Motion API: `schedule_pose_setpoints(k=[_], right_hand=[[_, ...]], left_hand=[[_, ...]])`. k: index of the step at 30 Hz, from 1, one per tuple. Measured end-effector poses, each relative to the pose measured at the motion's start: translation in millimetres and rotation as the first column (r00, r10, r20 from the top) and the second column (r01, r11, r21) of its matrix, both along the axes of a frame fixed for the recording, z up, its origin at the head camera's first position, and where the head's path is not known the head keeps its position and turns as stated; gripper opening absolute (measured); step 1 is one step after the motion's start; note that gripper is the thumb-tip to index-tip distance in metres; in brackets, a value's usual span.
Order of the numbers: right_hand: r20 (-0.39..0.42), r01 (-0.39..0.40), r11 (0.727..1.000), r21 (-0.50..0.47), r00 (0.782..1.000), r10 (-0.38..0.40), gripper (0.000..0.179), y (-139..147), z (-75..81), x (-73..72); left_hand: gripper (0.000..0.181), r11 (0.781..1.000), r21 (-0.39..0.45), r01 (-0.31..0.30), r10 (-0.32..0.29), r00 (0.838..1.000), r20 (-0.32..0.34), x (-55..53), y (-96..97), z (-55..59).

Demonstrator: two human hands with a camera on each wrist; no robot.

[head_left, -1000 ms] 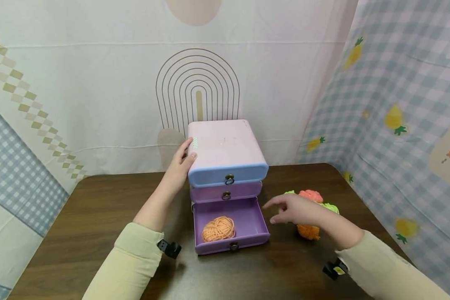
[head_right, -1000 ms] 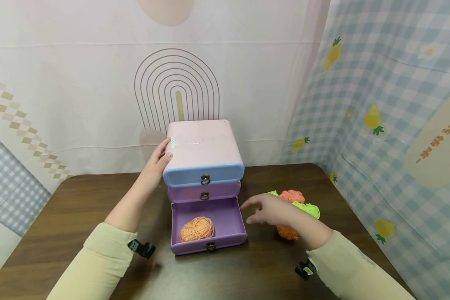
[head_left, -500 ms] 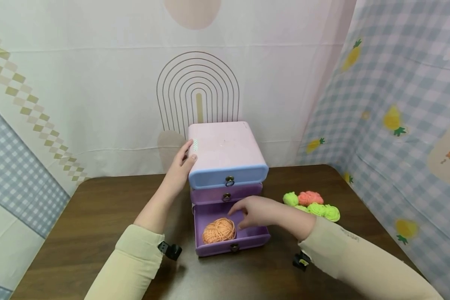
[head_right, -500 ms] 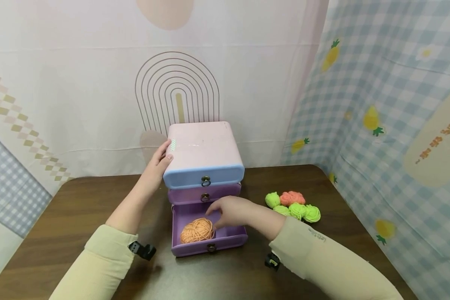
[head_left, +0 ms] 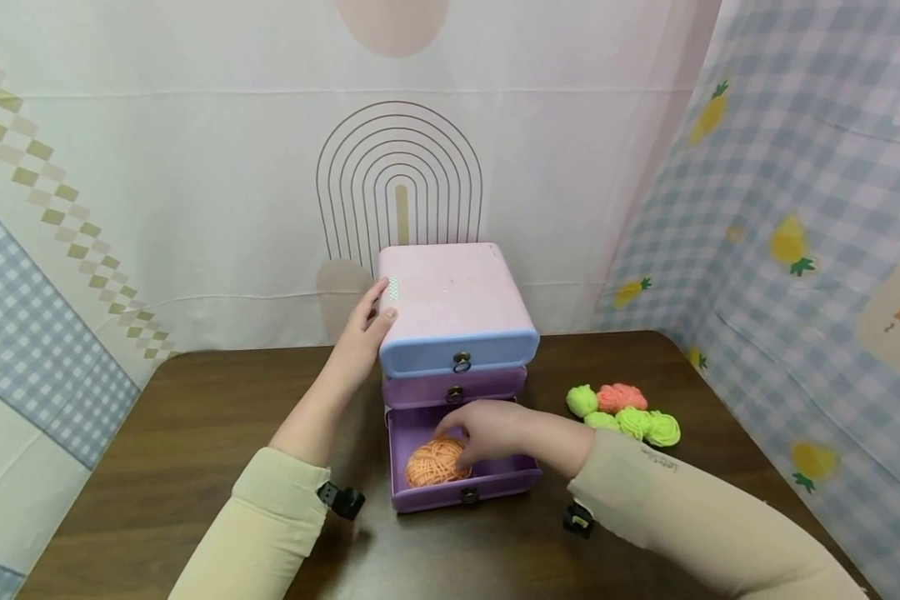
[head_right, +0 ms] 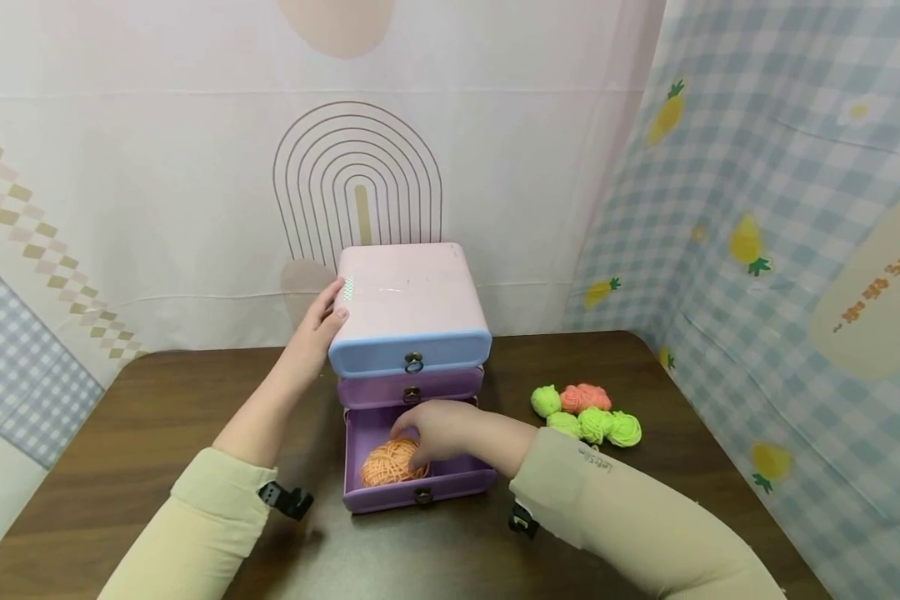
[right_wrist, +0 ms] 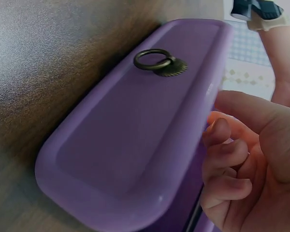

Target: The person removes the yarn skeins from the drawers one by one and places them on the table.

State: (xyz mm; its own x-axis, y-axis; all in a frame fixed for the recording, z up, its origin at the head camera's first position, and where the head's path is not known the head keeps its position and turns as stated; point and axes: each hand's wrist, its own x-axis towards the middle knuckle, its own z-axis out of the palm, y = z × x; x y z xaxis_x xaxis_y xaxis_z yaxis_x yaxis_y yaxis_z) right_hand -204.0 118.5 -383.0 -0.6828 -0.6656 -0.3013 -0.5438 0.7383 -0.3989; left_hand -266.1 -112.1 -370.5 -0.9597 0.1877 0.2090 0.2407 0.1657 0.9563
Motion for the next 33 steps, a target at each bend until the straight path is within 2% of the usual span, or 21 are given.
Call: schedule_pose_setpoints(k=[7,13,17,25,33], right_hand=[[0.009,-0.047,0.997,0.058,0.999,0.046,0.048,-10,-10.5,-4.1],[-0.045,-0.08,0.987,0.141,0.995,0.087,0.044,-14,-18.6,-3.4],[-0.072,-0.044,0.988,0.15,0.996,0.056,0.039,-15,-23.3,-3.7],[-0.096,0.007,0.994,0.108,0.995,0.003,0.029,-15,-25.5,-4.0],[-0.083,0.036,0.996,0.082,0.996,-0.029,0.024,-12,-19.7,-6.4]], left_hand=[[0.061,1.0,-0.002,0.004,-0.004,1.0,-0.001,-0.1,0.0,-1.3],[0.06,1.0,-0.003,0.0,0.0,1.0,0.004,-0.1,0.1,-1.1],[0.061,1.0,-0.004,-0.004,0.004,1.0,0.011,0.2,-0.1,-0.2],[0.061,1.0,-0.008,-0.015,0.015,1.0,0.002,-1.4,-1.0,-1.6],[0.06,1.0,-0.007,-0.013,0.013,1.0,0.015,-0.6,-0.7,-2.5]])
